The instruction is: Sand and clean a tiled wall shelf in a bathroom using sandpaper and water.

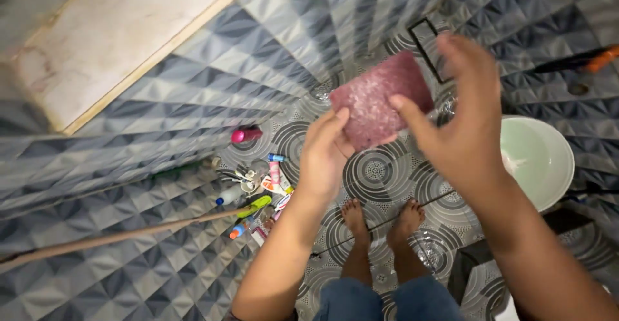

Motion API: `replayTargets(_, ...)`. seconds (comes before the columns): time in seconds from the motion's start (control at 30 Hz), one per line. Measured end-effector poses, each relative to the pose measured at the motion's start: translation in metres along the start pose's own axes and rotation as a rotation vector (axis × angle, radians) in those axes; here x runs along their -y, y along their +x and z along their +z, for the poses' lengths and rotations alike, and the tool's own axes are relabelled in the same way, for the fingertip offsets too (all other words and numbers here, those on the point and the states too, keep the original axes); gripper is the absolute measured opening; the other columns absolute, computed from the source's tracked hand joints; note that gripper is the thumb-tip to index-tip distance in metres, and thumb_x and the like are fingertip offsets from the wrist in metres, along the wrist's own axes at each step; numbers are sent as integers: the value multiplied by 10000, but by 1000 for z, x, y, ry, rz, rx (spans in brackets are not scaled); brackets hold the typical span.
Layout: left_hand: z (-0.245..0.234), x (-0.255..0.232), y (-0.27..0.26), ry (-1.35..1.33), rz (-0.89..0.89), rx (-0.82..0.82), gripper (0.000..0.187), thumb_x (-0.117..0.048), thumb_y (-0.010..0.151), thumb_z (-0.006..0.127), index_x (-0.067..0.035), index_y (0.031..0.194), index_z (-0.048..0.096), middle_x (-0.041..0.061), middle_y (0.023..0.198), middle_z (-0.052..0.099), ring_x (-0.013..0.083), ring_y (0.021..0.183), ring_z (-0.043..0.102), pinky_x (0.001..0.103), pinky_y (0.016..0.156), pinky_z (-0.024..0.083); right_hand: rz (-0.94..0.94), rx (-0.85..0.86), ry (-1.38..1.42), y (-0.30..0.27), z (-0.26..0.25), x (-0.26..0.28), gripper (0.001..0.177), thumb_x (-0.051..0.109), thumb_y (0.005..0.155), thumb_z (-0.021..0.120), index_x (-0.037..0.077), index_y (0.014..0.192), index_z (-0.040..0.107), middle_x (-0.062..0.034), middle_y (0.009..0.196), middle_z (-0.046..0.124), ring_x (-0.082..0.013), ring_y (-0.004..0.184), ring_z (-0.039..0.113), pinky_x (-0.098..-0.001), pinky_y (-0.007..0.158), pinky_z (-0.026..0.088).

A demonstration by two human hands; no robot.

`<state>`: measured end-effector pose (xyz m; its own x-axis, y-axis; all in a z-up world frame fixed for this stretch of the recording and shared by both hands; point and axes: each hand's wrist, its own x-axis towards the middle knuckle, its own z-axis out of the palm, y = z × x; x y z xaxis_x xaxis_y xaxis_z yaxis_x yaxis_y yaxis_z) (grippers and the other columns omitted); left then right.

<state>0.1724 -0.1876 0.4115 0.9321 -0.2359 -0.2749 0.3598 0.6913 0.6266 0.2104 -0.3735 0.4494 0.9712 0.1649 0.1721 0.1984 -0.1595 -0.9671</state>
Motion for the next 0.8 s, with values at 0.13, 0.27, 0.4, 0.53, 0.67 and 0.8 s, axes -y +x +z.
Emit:
replayTargets(0.13, -37, 0, -12, -180, 126, -124, 343, -190, 1094, 499, 53, 1326, 566, 169, 1295, 659, 268, 1181, 669, 441, 1076, 522, -524, 205, -842, -1, 45, 27, 612, 334, 932, 704, -81, 1356, 556, -268, 1463, 530, -437, 1383, 507, -560, 1152, 381)
replayTargets(0.27, -61, -2, -34, -344, 198, -169, 248, -173, 1126, 524, 27, 1264, 575, 154, 1277, 663, 265, 1196, 666, 436, 1084, 505, -607, 468, -816, -11, 80, 32, 686, 415, 978, 611, -111, 1411, 531, -262, 1541, 482, -399, 1455, 440, -523, 1210, 317)
replayTargets(0.4, -49, -45, -57, -350, 266, -198, 263, -195, 1055, 519, -1, 1204, 617, 144, 1235, 692, 251, 1159, 679, 432, 1041, 528, -656, 567, -803, -1, 99, 38, 650, 436, 1004, 598, -70, 1409, 544, -226, 1542, 501, -356, 1472, 443, -483, 1236, 312)
replayTargets(0.53, -89, -36, -71, -326, 292, -276, 251, -190, 1036, 531, -26, 1182, 653, 114, 1210, 695, 221, 1133, 671, 380, 1003, 522, -644, 554, -816, 9, 137, 56, 757, 459, 954, 585, -120, 1435, 495, -274, 1544, 458, -409, 1458, 412, -507, 1209, 306)
replayTargets(0.67, -119, -39, -92, -340, 445, -281, 152, -159, 1149, 574, -30, 1096, 632, 112, 1165, 679, 218, 1118, 659, 377, 997, 508, -769, 725, -755, 5, 161, 63, 754, 498, 976, 586, -90, 1433, 468, -242, 1562, 444, -387, 1469, 423, -506, 1226, 304)
replayTargets(0.8, -95, -73, -100, -273, 373, -373, 178, -181, 1032, 555, -70, 1112, 669, 49, 1129, 693, 150, 1060, 656, 315, 941, 495, -677, 622, -786, 13, 182, 72, 813, 486, 933, 583, -120, 1456, 444, -283, 1573, 410, -426, 1480, 393, -508, 1232, 282)
